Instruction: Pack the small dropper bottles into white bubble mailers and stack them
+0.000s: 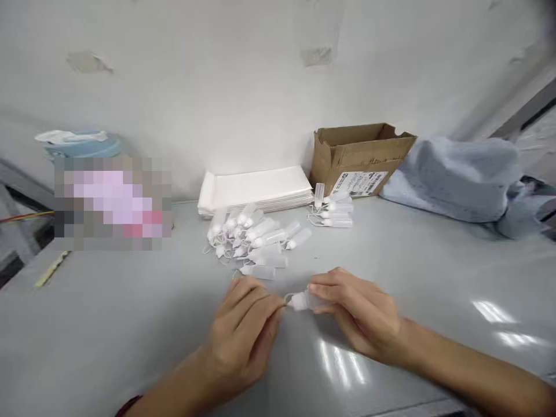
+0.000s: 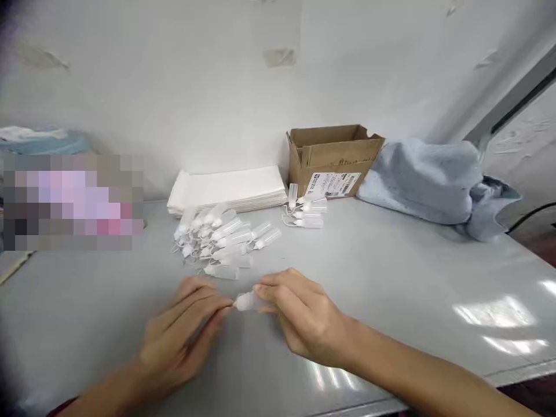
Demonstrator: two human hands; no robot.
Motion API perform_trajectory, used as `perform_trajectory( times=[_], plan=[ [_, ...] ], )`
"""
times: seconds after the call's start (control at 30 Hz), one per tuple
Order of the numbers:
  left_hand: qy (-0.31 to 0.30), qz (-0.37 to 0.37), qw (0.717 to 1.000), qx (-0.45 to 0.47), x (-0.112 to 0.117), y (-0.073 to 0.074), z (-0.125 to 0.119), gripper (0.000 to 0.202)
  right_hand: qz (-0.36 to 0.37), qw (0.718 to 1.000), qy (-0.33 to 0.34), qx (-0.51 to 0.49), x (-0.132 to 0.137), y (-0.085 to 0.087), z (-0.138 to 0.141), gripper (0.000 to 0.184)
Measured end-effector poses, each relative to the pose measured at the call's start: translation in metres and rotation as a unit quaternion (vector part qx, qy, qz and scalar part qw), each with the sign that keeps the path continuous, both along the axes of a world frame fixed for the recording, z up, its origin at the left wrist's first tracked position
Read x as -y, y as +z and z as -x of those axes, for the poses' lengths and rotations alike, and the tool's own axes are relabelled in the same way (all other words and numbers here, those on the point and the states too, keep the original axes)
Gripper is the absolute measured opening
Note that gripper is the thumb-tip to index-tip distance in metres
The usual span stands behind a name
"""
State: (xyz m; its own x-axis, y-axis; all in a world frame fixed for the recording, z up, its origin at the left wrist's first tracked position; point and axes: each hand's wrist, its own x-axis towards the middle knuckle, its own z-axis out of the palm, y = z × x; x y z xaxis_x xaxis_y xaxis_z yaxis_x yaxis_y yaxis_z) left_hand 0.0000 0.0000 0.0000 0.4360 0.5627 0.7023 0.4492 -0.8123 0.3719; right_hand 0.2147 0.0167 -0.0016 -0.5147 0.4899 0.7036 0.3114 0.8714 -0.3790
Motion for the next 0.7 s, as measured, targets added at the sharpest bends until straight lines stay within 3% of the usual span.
perform_trajectory(
  times=[0.2,0.7],
  plan=[
    [0.033,-0.055,0.997,-0.049,-0.001,0.007,0.006,0.019,0.021,1.000,0.004,0.010,0.000,0.007,0.001,0.025],
    [0.055,-0.061,0.996,-0.031,-0.001,0.010,0.004,0.017,0.005,1.000,0.008,0.000,0.000,0.011,0.000,0.025]
  ],
)
